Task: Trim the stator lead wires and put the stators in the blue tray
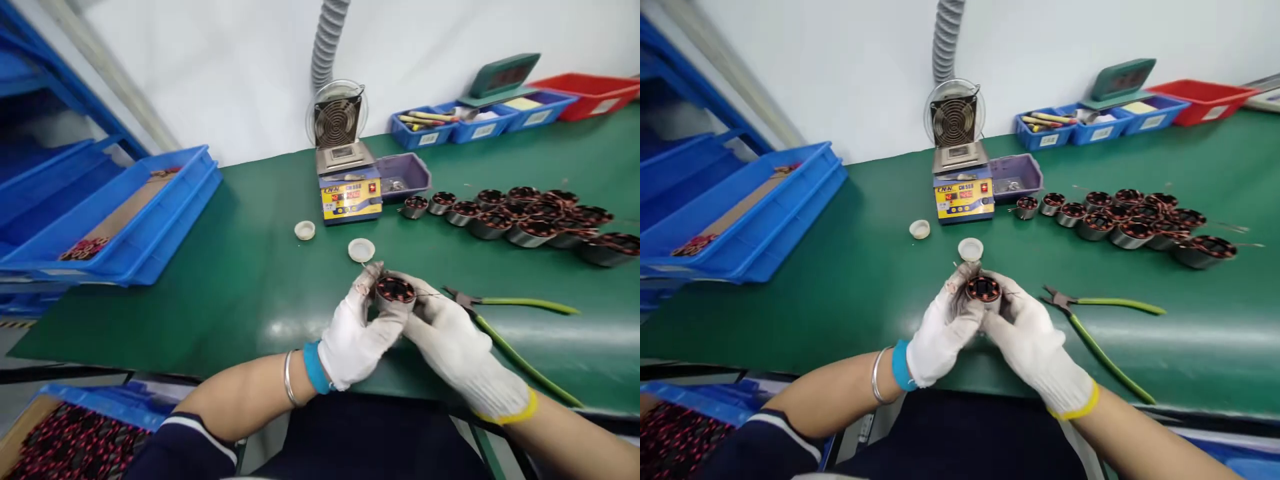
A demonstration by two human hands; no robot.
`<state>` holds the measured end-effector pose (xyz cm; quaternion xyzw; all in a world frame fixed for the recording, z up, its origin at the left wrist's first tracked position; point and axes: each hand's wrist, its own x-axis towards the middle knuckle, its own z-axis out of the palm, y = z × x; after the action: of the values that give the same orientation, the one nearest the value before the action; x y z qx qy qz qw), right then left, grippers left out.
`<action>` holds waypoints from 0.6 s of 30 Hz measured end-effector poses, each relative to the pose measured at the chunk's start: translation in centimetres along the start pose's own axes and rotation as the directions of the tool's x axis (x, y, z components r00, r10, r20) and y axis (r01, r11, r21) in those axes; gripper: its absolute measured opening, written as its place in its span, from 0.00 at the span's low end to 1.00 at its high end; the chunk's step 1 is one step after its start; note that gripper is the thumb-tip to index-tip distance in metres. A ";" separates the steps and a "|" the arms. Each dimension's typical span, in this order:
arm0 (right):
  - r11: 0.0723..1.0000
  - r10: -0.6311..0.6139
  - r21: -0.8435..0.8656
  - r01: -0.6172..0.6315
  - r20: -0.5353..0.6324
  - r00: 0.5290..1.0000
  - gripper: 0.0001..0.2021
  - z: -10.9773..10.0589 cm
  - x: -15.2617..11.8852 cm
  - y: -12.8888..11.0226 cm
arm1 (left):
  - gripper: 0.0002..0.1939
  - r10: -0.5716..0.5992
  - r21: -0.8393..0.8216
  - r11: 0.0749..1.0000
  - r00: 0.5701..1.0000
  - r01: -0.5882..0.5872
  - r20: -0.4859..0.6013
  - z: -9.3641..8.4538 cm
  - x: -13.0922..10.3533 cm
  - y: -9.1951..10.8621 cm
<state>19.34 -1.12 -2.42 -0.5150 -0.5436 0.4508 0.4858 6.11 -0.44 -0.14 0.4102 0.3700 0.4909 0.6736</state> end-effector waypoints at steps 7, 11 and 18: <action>0.986 0.114 0.107 -0.130 0.145 0.983 0.30 -1.5 -0.2 -0.6 | 0.06 0.108 -0.019 0.994 0.989 -0.110 -0.104 -1.3 1.3 1.0; 0.984 0.090 0.131 -0.124 0.240 0.967 0.30 -1.7 -0.3 -1.3 | 0.08 0.062 -0.179 0.981 0.994 -0.078 -0.094 -2.5 2.5 1.6; 0.885 0.251 0.297 -0.358 0.344 0.905 0.29 -1.8 -1.4 -0.9 | 0.15 -0.153 -0.012 0.986 0.921 0.168 0.358 -3.3 3.3 1.6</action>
<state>21.07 -2.59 -1.39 -0.4256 -0.4313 0.6843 0.4056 3.38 3.60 -0.27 0.4459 0.2638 0.3596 0.7761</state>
